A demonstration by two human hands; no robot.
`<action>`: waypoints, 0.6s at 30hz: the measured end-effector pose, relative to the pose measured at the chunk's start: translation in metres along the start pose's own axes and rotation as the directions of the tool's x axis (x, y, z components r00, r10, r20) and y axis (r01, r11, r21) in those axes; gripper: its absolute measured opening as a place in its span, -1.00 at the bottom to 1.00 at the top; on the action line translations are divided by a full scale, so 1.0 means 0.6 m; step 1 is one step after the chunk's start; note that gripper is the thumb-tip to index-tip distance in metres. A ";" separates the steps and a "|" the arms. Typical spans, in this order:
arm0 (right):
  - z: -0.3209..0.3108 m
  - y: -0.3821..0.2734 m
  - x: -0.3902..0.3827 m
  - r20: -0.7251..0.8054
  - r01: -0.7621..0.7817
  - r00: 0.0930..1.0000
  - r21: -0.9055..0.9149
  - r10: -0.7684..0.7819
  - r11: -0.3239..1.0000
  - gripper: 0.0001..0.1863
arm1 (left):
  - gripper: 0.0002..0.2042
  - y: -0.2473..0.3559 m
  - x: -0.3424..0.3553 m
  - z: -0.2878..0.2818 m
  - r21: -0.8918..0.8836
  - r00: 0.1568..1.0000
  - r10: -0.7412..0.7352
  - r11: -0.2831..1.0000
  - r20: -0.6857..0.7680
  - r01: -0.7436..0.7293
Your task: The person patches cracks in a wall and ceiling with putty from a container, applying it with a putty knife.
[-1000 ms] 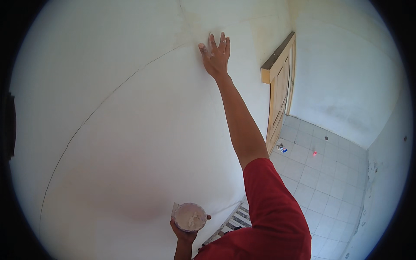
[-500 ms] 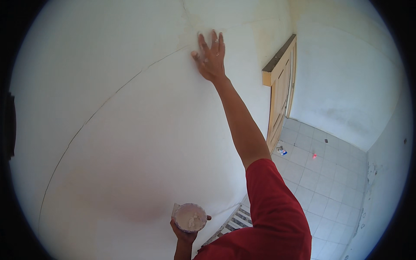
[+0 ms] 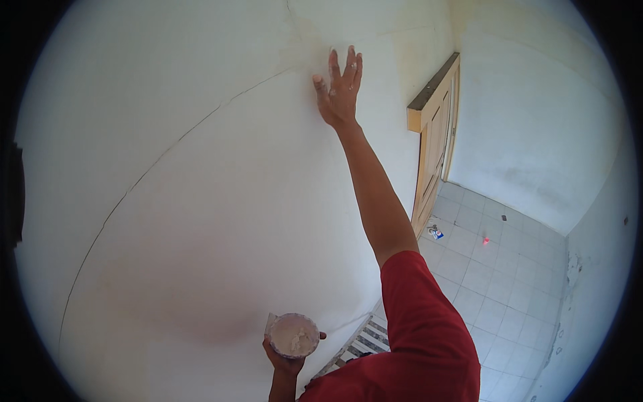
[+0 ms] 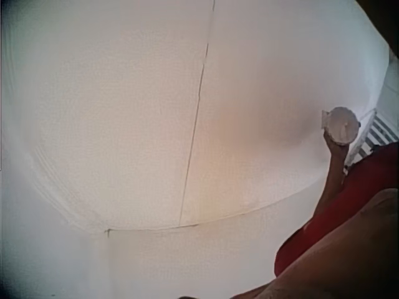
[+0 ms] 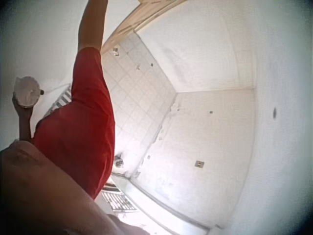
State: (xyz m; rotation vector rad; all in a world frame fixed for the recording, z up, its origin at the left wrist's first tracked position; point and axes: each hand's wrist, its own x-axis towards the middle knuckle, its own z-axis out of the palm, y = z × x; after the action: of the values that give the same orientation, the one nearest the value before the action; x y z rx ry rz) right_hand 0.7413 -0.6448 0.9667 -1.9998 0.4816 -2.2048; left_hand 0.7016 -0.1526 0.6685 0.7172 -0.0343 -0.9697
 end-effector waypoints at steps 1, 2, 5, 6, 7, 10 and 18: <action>0.006 0.019 -0.002 0.020 -0.087 0.996 -0.018 0.087 0.996 -0.24 | -0.22 0.001 0.001 0.001 0.016 1.000 0.005 1.000 0.007 -0.005; 0.007 0.038 -0.002 0.017 -0.084 0.996 -0.023 0.085 0.996 -0.24 | -0.22 0.000 0.003 0.001 0.017 1.000 0.001 1.000 0.012 -0.001; 0.012 0.059 -0.001 0.058 -0.182 0.980 -0.119 0.190 0.976 -0.25 | -0.22 -0.002 0.005 0.002 -0.011 1.000 0.004 1.000 0.006 -0.004; 0.017 0.059 0.000 0.059 -0.132 0.988 -0.154 0.142 0.979 -0.25 | -0.22 -0.003 0.008 0.003 -0.014 1.000 -0.004 1.000 0.013 0.004; 0.024 0.052 -0.003 0.064 -0.087 0.993 -0.183 0.100 0.979 -0.26 | -0.22 0.001 0.005 0.000 -0.015 1.000 -0.007 1.000 0.012 0.007; -0.002 0.000 -0.019 0.174 0.366 0.916 0.015 -0.363 0.931 -0.30 | -0.21 0.002 0.005 -0.004 -0.041 1.000 -0.005 0.999 -0.031 0.003; 0.003 0.013 0.016 0.048 -0.017 0.999 -0.073 0.020 0.997 -0.29 | -0.20 0.005 0.001 0.010 0.009 0.998 -0.030 1.000 0.047 0.029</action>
State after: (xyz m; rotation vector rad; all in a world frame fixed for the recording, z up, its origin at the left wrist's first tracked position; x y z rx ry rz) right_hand 0.7408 -0.6553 0.9736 -2.0710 0.5798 -2.1518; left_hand 0.7019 -0.1551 0.6748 0.7037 -0.0695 -1.0154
